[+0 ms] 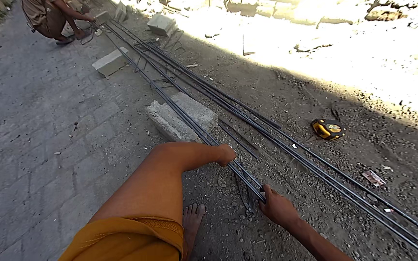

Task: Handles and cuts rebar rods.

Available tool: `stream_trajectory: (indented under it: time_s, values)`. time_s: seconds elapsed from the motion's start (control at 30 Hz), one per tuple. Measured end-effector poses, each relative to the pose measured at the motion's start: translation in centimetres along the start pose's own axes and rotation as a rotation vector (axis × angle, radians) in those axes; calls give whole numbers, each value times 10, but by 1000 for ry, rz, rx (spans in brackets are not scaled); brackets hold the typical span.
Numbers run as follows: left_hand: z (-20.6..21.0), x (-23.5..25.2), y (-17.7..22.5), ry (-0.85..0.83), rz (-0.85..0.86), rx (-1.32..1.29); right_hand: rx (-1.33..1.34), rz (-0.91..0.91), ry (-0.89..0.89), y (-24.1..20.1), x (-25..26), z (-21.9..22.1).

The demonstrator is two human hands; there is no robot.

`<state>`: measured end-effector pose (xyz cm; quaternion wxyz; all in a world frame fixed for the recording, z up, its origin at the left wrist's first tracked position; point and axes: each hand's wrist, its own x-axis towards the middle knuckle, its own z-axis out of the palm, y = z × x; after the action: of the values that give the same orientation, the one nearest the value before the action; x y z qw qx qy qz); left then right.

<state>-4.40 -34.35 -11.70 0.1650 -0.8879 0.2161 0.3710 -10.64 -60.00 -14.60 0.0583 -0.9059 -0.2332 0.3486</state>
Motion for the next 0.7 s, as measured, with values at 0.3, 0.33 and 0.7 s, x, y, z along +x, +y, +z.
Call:
stream_trajectory:
  time_s: [0.3, 0.33, 0.7]
  values:
    - [1, 1, 0, -3, -3, 4, 4, -2, -7, 0, -1, 0]
    - [1, 2, 0, -3, -2, 4, 2, -2, -5, 0, 0, 0]
    - [-2, 4, 3, -8, -11, -15, -9, 4, -10, 1, 0, -2]
